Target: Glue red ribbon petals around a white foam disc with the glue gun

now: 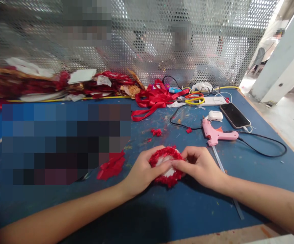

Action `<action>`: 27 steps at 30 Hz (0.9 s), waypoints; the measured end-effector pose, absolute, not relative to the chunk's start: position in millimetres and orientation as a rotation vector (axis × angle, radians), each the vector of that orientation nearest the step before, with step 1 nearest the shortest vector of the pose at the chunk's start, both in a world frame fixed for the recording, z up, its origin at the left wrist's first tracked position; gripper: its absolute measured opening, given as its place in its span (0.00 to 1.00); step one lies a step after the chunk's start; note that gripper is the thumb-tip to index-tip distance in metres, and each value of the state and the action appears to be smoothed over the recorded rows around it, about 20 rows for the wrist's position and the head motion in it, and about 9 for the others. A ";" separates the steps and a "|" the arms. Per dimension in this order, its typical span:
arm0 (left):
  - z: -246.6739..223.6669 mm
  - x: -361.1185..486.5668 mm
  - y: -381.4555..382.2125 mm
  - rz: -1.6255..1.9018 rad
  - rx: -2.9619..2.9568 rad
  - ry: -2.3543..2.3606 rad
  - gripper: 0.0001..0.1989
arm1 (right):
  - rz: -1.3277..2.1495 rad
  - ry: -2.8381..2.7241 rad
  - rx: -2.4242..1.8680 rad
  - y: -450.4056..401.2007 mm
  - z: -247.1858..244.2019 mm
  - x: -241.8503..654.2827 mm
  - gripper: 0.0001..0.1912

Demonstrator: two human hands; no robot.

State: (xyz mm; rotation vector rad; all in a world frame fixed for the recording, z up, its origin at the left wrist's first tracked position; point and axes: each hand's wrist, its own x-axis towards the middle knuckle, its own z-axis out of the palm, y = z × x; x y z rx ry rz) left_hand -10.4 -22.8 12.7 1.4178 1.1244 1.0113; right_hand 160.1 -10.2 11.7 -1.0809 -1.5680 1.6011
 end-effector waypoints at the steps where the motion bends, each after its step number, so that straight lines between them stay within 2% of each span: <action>1: 12.6 -10.3 -22.6 1.019 1.410 1.126 0.07 | 1.600 -1.572 -1.075 -9.7 11.6 160.0 0.18; 10: 12.6 -9.7 -21.5 1.027 1.305 1.159 0.11 | 1.456 -1.538 -0.969 -10.3 9.8 164.8 0.20; 15: 12.6 -9.5 -23.0 0.992 1.391 1.158 0.10 | 1.367 -1.604 -1.074 -10.4 11.8 161.7 0.15; 19: 12.0 -9.8 -23.5 0.958 1.437 1.166 0.11 | 1.296 -1.666 -1.070 -9.4 12.9 160.8 0.16; 27: 11.2 -9.3 -23.5 1.001 1.353 1.150 0.10 | 1.480 -1.532 -0.943 -10.7 4.2 166.0 0.21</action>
